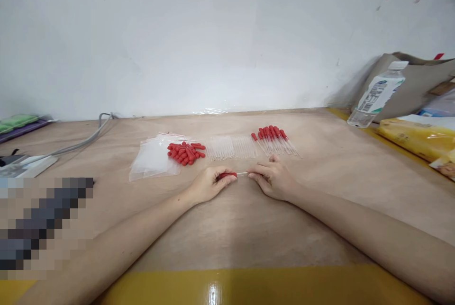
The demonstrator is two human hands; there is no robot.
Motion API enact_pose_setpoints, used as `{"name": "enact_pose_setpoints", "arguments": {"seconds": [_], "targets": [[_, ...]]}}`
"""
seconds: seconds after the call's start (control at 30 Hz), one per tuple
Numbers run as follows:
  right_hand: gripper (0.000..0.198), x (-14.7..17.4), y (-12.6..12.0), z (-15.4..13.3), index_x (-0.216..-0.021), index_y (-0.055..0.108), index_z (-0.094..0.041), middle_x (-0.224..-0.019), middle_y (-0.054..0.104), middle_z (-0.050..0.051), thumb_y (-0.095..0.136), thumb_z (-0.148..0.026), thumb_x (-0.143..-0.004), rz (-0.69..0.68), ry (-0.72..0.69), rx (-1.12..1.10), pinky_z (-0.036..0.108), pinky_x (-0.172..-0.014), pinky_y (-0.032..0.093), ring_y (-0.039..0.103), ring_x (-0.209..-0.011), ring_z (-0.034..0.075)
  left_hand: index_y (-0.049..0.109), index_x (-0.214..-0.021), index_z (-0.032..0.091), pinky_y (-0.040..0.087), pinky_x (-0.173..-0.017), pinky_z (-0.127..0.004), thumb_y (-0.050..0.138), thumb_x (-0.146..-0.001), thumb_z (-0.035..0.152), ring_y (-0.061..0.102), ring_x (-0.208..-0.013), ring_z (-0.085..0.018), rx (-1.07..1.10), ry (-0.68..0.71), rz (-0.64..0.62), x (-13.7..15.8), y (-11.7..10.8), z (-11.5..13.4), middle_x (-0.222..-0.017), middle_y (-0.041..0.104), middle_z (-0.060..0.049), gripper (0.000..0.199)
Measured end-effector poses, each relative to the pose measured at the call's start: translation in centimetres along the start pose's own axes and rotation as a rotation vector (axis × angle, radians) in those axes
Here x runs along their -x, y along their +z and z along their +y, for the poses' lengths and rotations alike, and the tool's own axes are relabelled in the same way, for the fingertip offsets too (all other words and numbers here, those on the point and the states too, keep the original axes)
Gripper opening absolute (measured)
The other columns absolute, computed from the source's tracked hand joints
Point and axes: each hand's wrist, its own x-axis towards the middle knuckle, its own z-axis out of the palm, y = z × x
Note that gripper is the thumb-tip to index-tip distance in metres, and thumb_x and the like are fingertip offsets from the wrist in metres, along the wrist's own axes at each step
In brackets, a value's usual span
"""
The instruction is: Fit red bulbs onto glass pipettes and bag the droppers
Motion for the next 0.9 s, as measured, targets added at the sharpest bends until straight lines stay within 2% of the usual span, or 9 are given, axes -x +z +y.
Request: {"name": "enact_pose_setpoints", "arguments": {"seconds": [0.2, 0.33, 0.57, 0.77, 0.9], "targets": [[0.025, -0.1, -0.1, -0.2, -0.086, 0.063, -0.019, -0.066, 0.063, 0.001, 0.039, -0.025, -0.088, -0.009, -0.051, -0.023, 0.031, -0.067, 0.026, 0.049, -0.055, 0.011, 0.065, -0.087, 0.016, 0.045, -0.060, -0.023, 0.053, -0.081, 0.033, 0.058, -0.067, -0.013, -0.027, 0.015, 0.004, 0.1, -0.1, -0.1, -0.077, 0.067, -0.003, 0.021], [0.027, -0.2, 0.0, -0.4, -0.077, 0.061, -0.018, -0.059, 0.061, 0.000, 0.038, -0.026, -0.088, -0.045, -0.037, -0.039, 0.031, -0.067, 0.025, 0.044, -0.049, 0.010, 0.064, -0.087, 0.016, 0.047, -0.062, -0.024, 0.054, -0.081, 0.029, 0.059, -0.068, -0.013, -0.011, 0.042, -0.005, 0.2, 0.0, -0.1, -0.078, 0.068, -0.003, 0.018], [0.034, -0.9, -0.2, -1.6, -0.062, 0.054, -0.018, -0.054, 0.059, -0.001, 0.035, -0.027, -0.089, -0.126, 0.072, -0.055, 0.031, -0.068, 0.027, 0.042, -0.047, 0.010, 0.065, -0.087, 0.016, 0.047, -0.060, -0.023, 0.055, -0.081, 0.028, 0.061, -0.068, -0.014, -0.078, 0.079, 0.047, 0.4, 0.0, -0.1, -0.078, 0.068, -0.003, 0.017], [0.036, -1.4, -0.1, -2.0, -0.064, 0.057, -0.019, -0.053, 0.058, -0.004, 0.035, -0.029, -0.090, -0.211, 0.184, -0.217, 0.031, -0.075, 0.031, 0.046, -0.048, 0.008, 0.065, -0.088, 0.017, 0.047, -0.061, -0.024, 0.054, -0.081, 0.027, 0.061, -0.067, -0.014, -0.152, 0.161, 0.059, 0.5, -0.1, 0.0, -0.078, 0.069, -0.003, 0.016], [0.040, -1.7, 0.0, -2.0, -0.061, 0.056, -0.018, -0.054, 0.057, -0.003, 0.033, -0.031, -0.091, -0.267, 0.232, -0.261, 0.029, -0.070, 0.033, 0.046, -0.049, 0.009, 0.064, -0.089, 0.016, 0.046, -0.060, -0.024, 0.052, -0.083, 0.029, 0.060, -0.064, -0.013, -0.212, 0.234, 0.061, 0.5, -0.1, -0.2, -0.076, 0.068, -0.003, 0.018]]}}
